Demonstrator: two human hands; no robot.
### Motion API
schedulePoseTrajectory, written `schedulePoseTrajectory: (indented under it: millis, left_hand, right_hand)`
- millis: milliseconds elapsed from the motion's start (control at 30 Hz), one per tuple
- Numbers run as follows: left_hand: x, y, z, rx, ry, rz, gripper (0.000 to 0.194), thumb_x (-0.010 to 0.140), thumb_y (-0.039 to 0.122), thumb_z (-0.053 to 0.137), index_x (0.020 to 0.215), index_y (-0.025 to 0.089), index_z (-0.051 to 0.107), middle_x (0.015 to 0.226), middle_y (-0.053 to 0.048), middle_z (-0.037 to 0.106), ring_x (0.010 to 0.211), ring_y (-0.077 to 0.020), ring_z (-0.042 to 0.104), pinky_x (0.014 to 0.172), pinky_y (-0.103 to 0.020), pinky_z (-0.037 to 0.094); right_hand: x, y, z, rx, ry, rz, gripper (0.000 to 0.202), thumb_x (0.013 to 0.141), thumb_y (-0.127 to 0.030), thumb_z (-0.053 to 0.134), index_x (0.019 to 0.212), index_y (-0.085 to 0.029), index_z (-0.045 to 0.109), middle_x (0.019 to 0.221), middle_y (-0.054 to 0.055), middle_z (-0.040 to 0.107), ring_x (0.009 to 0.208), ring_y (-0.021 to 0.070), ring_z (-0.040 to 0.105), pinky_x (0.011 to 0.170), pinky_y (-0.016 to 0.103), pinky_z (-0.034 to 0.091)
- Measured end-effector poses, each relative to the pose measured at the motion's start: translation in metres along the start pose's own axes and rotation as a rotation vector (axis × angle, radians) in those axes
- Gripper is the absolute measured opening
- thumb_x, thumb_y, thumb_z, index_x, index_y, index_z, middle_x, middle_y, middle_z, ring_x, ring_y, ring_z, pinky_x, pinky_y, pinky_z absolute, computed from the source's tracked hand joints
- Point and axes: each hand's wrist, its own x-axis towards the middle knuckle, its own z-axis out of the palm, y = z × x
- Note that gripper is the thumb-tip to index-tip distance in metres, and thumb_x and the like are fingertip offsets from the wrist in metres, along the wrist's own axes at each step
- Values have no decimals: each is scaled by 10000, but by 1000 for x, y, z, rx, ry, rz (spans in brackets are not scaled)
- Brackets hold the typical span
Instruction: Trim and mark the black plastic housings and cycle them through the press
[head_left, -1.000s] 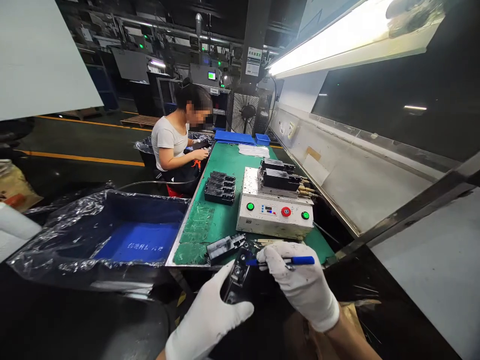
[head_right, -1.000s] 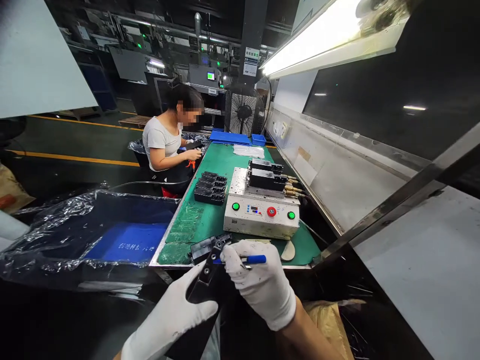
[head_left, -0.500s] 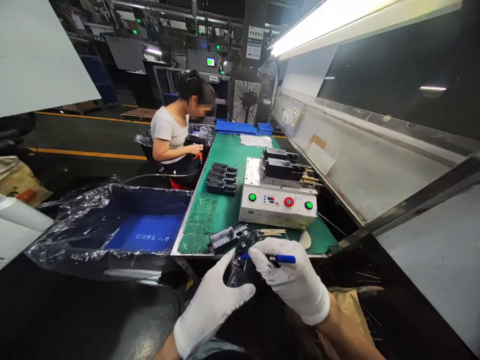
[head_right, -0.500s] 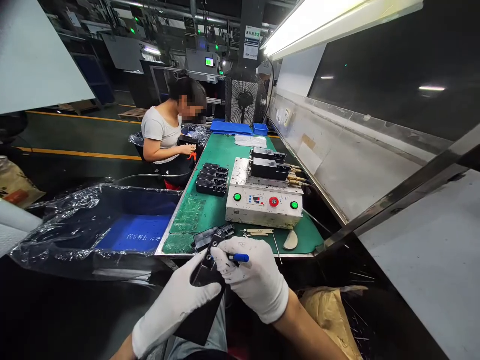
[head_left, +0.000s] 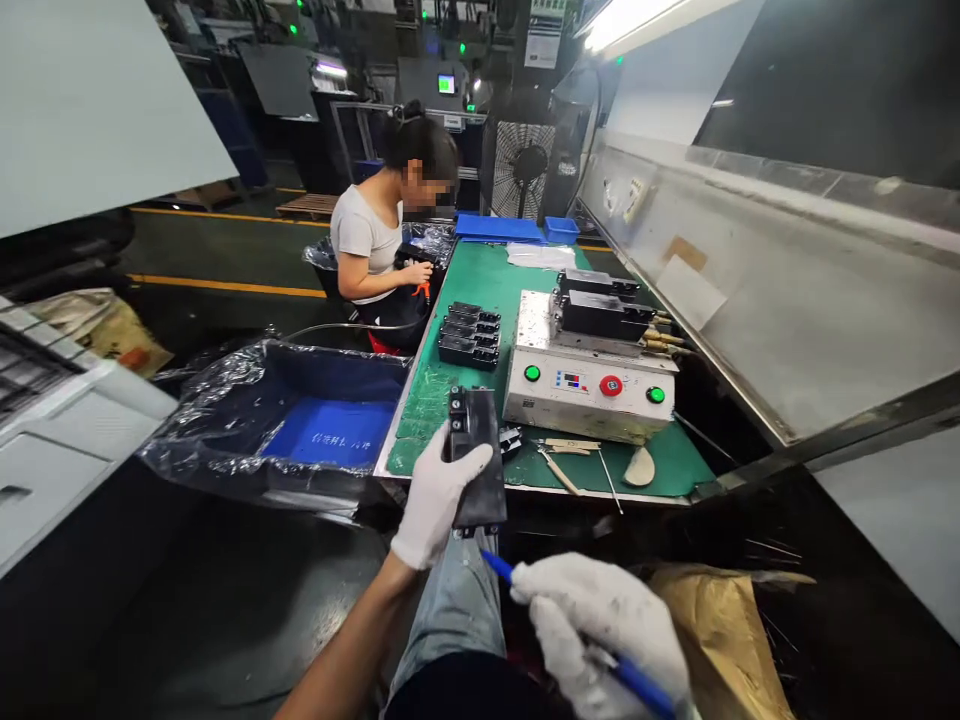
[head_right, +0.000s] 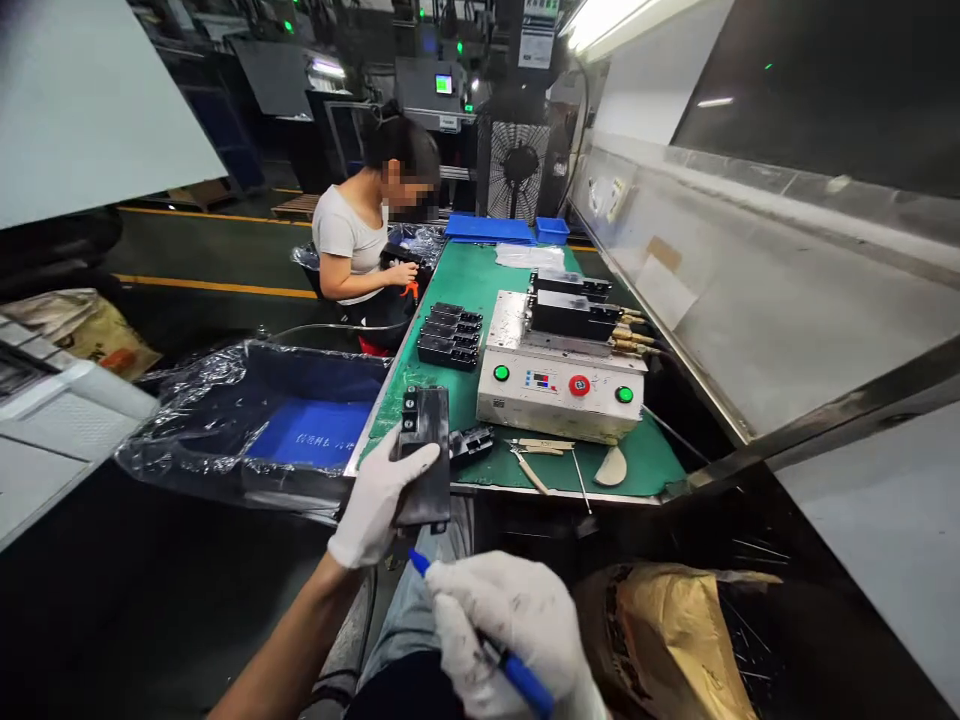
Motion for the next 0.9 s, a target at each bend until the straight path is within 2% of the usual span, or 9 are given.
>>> schedulePoseTrajectory:
  millis: [133,200,300,500,700,900]
  left_hand:
    - [11,2,-1,-53,70,40,362,835,354,789,1116,152,683,1088,-45,739,989,-185,670,880,-275,544]
    - [11,4,-1,-32,58,52,364,844,351,786,1136,155,692,1104,-45,744,996,-180,668,891,-271,544]
    - [8,7,-2,-27,34,43,398,852,341,778,1207,182,692,1180,-40,746,1002,-172,666,898,-265,545]
    - [8,10,-5,-21,87,25,447,847,350,779,1250,179,688,1164,-39,756,1000,-179,675,893,-265,546]
    - [9,12,-7,-58,81,33,593,854,333,778,1409,216,603,1317,-38,707,1095,-188,668,979,-285,528]
    - [7,10,-8,-74,60,2,572,841,384,800,1352,187,637,1213,-50,737,1063,-207,669,925,-301,548]
  right_hand:
    - [-21,4,33,-32,27,-21,369,841,10,615,1153,-167,704,917,74,798,767,188,771,694,264,635]
    - [-25,10,46,-68,65,7,355,858,5,624,1158,-168,700,949,84,798,816,206,774,732,297,644]
    - [-25,15,55,-88,44,62,342,894,-17,627,1187,-176,703,993,90,797,871,220,774,769,329,651]
    - [-25,15,53,-39,13,74,293,883,-26,631,1109,-188,726,958,70,799,826,207,776,742,307,652]
    - [-27,16,40,-76,64,102,333,888,-5,606,1131,-187,743,958,85,798,827,210,775,747,310,659]
    - [-29,23,33,-45,65,140,267,899,-5,619,1057,-168,761,928,98,790,820,218,771,743,327,657]
